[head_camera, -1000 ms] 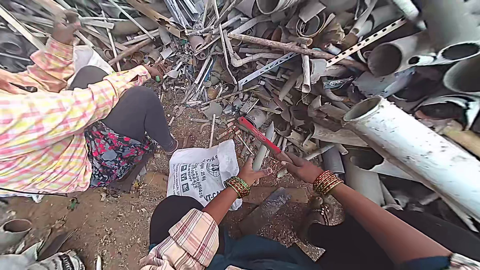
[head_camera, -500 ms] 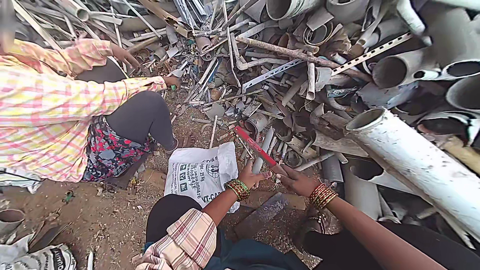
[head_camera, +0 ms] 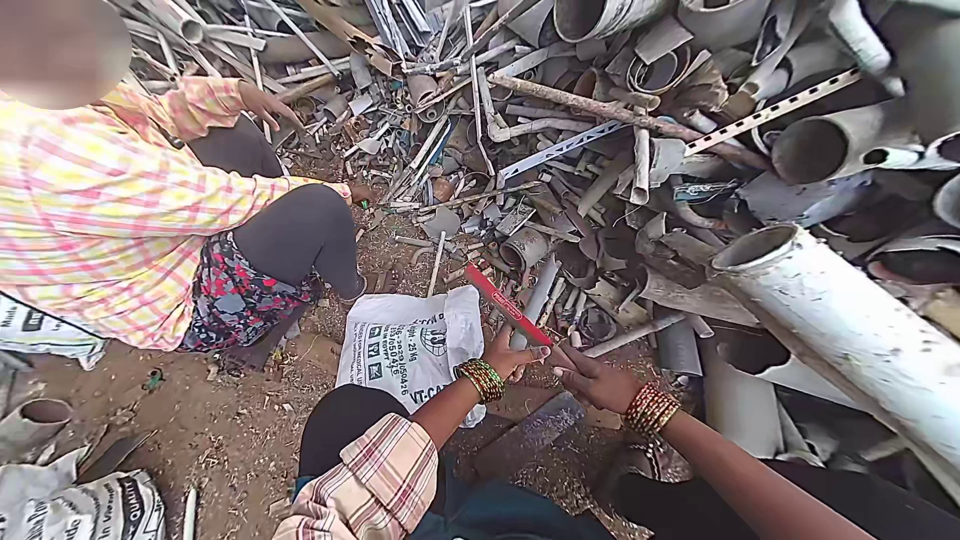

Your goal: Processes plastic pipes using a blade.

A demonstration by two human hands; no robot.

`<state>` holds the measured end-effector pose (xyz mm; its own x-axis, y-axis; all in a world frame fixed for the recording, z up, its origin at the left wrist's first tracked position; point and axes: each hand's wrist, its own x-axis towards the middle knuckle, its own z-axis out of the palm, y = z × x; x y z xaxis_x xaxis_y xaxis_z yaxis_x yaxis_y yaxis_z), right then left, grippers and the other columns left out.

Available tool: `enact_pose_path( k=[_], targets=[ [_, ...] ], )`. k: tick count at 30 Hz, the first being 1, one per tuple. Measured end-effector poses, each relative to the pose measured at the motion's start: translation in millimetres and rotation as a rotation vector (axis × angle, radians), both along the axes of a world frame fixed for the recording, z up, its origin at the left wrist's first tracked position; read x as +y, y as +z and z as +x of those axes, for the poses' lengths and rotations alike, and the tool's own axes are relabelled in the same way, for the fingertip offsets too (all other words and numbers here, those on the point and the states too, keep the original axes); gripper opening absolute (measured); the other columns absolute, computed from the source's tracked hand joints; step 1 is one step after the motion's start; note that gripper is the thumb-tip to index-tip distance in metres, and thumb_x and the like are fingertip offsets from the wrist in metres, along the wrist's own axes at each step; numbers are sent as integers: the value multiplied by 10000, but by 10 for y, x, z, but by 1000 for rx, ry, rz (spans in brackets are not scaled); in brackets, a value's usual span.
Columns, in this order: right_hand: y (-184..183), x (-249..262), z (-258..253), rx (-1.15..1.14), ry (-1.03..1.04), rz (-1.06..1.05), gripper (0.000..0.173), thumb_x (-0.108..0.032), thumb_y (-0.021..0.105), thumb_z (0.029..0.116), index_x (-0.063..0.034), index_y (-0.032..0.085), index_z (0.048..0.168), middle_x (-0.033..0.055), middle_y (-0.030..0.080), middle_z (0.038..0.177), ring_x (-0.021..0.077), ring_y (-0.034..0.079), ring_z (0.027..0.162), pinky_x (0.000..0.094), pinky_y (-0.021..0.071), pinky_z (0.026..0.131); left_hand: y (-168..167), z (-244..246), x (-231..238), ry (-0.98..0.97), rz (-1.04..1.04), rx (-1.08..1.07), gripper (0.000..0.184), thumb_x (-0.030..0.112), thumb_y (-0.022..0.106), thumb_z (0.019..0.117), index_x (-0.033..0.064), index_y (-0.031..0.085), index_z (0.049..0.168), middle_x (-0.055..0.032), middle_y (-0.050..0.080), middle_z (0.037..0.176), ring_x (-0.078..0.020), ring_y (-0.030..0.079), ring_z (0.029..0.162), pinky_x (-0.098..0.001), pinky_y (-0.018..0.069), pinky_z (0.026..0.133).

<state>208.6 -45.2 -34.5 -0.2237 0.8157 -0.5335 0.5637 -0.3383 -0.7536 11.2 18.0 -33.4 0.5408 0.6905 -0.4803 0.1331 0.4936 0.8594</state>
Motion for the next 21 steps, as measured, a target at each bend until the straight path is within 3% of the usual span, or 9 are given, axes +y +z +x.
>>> enact_pose_path(
  k=[3, 5, 7, 8, 9, 12, 14, 18, 21],
  targets=[
    [-20, 12, 147, -82, 2, 72, 472, -216, 521, 1068, 3, 439, 1478, 267, 639, 1083, 339, 638, 901, 532, 498, 858, -6, 40, -29, -39, 1, 26, 693, 107, 702, 957, 22, 288, 1507, -62, 515, 864, -51, 433, 510, -203, 408, 478],
    [-133, 32, 247, -65, -119, 148, 467, -195, 519, 1053, 23, 450, 1461, 235, 630, 972, 294, 605, 781, 509, 491, 753, 73, 48, -33, -67, 24, 74, 688, 135, 690, 974, 37, 300, 1532, -108, 542, 937, -87, 453, 583, -246, 421, 538],
    [-248, 64, 296, -4, -192, 176, 464, -230, 485, 1052, 33, 431, 1430, 102, 562, 843, 158, 541, 644, 397, 487, 627, 111, 35, -15, -90, 55, 130, 654, 180, 672, 993, 30, 323, 1525, -148, 564, 962, -131, 473, 645, -298, 447, 604],
    [-234, 67, 293, 24, -180, 157, 482, -250, 472, 1052, 39, 399, 1430, 57, 532, 845, 111, 527, 640, 358, 488, 624, 116, 32, 5, -106, 71, 160, 645, 206, 659, 1003, 23, 330, 1526, -163, 574, 971, -151, 483, 666, -324, 454, 633],
    [-208, 49, 273, 44, -159, 132, 503, -251, 467, 1052, 51, 374, 1443, 59, 528, 866, 109, 523, 659, 363, 485, 642, 85, 33, 37, -119, 72, 169, 654, 229, 660, 1005, 21, 336, 1533, -193, 591, 1013, -179, 512, 695, -352, 478, 672],
    [-155, -93, 107, 76, -69, 69, 510, -194, 467, 1045, 52, 351, 1476, 55, 553, 875, 93, 549, 681, 330, 497, 654, 94, 23, 40, -94, 34, 134, 658, 204, 643, 1015, 34, 302, 1551, -164, 580, 997, -145, 494, 657, -311, 464, 633],
    [-145, -136, 12, 60, -59, 51, 533, -161, 488, 1049, 31, 339, 1524, 95, 592, 903, 118, 561, 691, 334, 495, 654, 112, 17, 8, -37, 1, 81, 639, 145, 670, 993, 40, 322, 1518, -83, 520, 866, -80, 429, 558, -242, 410, 534],
    [-90, 32, 144, -69, -51, 94, 446, -152, 545, 1047, 19, 478, 1454, 228, 656, 1068, 262, 626, 860, 467, 504, 824, 63, 13, 19, -59, 5, 90, 716, 168, 712, 969, 48, 291, 1537, -79, 521, 859, -80, 431, 541, -240, 412, 524],
    [-128, 51, 276, -49, -243, 111, 460, -159, 517, 1067, 5, 422, 1487, 122, 589, 902, 141, 522, 685, 346, 456, 648, 78, 72, 14, -101, 27, 95, 726, 179, 716, 966, 76, 292, 1546, -119, 542, 949, -101, 442, 577, -264, 415, 540]
  ],
)
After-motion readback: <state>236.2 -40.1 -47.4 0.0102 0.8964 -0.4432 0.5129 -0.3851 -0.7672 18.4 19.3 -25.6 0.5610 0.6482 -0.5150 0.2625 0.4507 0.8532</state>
